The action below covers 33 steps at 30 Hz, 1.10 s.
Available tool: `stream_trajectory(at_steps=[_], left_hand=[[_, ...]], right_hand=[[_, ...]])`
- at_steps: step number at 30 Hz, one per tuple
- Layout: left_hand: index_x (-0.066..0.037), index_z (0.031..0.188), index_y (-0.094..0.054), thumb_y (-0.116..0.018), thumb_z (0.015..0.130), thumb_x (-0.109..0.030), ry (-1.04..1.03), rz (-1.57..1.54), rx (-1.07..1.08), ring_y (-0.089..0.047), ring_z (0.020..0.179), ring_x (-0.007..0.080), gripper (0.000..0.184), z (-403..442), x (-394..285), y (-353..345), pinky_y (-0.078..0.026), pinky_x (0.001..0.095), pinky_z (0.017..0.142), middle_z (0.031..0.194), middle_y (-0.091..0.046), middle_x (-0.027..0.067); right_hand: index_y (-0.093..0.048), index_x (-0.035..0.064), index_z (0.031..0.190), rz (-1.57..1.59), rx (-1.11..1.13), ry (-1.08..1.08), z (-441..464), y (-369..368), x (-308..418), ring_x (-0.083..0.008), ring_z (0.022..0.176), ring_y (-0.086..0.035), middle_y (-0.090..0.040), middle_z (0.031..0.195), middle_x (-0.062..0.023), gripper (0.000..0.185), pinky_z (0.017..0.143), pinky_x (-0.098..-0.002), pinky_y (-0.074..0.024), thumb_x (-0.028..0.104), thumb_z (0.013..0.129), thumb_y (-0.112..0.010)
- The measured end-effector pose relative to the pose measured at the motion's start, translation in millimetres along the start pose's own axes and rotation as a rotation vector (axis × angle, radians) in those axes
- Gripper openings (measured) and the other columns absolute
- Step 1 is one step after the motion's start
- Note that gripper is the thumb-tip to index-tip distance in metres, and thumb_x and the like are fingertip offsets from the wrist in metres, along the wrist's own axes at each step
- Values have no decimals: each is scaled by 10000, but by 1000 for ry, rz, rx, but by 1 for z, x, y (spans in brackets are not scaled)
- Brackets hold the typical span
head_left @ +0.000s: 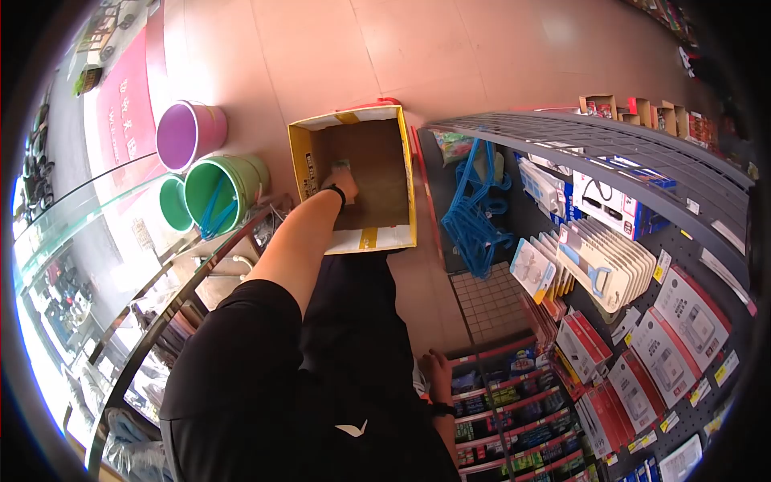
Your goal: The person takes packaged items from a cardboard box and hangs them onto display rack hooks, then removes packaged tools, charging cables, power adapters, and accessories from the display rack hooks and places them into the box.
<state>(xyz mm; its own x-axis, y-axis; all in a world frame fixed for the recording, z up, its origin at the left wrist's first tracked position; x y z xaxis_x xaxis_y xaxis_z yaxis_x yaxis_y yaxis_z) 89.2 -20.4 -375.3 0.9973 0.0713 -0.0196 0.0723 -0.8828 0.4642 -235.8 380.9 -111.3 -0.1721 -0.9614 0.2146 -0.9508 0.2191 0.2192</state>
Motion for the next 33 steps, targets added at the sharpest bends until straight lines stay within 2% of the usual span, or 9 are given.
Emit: stream_trajectory(at_steps=[1,5,8,10,14,19,26,29,33], left_hand=[[12,1374,-411,-538,876,-155,156,-289,-57,-487,1285,361,541,2,4,3,-465,450,1010,1470,-345,242],[11,1343,-447,-554,869,-155,140,-344,-80,-475,1290,381,512,25,9,1,-459,453,1019,1493,-302,239],[1,1350,-466,-540,885,-155,196,-275,-87,-477,1288,378,496,40,10,-4,-448,434,1032,1511,-287,215],[-10,1411,-408,-504,915,-155,70,131,-61,-471,1298,367,526,35,3,2,-432,406,1046,1531,-269,185],[-13,1415,-423,-470,943,-158,131,129,-76,-449,1328,334,496,51,8,-8,-409,377,1064,1531,-301,176],[-34,1177,-656,-565,897,-212,99,-152,1,-573,1200,312,344,31,3,13,-476,398,982,1264,-607,196],[-28,1058,-693,-625,806,-173,-147,-190,-134,-648,1027,356,298,-23,-32,67,-527,426,852,1102,-673,198],[-20,1033,-687,-641,775,-161,-309,-276,-169,-679,895,323,298,-58,-39,97,-536,415,794,990,-697,182],[20,1010,-668,-689,770,-153,-406,-709,-79,-654,762,176,296,-151,-38,154,-538,312,689,853,-678,114]], right_hand=[[-539,-17,1278,1,-2,-12,-1,-1,-5,-223,965,-655,-653,1114,-143,383,808,-337,-520,224,981,-521],[-535,-12,1275,75,-13,-118,-1,-6,-26,-208,955,-648,-651,1097,-143,384,794,-313,-515,219,968,-528],[-509,-18,1306,76,-1,-158,4,-7,-38,-219,981,-646,-646,1133,-151,405,801,-318,-510,222,980,-512],[-502,-14,1314,63,0,-183,5,-7,-51,-219,977,-646,-646,1131,-152,410,795,-314,-510,224,980,-511],[-507,-13,1309,93,10,-163,11,-10,-63,-215,980,-644,-643,1136,-153,418,797,-310,-510,244,979,-514],[-508,-15,1311,103,15,-137,9,-18,-46,-213,987,-642,-641,1144,-153,428,814,-313,-510,256,980,-509],[-527,-9,1300,124,3,-5,8,-16,-38,-214,979,-644,-644,1135,-154,410,819,-319,-510,252,985,-508],[-536,-4,1293,174,-5,55,14,-15,-36,-208,966,-644,-647,1127,-149,392,812,-317,-508,239,987,-511],[-548,18,1283,153,0,148,11,-17,-18,-191,972,-637,-648,1122,-130,363,805,-304,-498,227,989,-512]])
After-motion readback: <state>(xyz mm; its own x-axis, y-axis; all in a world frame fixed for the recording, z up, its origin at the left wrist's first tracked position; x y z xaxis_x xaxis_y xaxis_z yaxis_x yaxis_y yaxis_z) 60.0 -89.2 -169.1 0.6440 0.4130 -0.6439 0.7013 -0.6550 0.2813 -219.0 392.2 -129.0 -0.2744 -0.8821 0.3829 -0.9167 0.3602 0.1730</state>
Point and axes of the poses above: each hand's wrist, its own z-axis towards the middle knuckle, its own y-axis out of the back of the hand, x = y × z, the point moved 4 cm from there along z, towards the middle knuckle
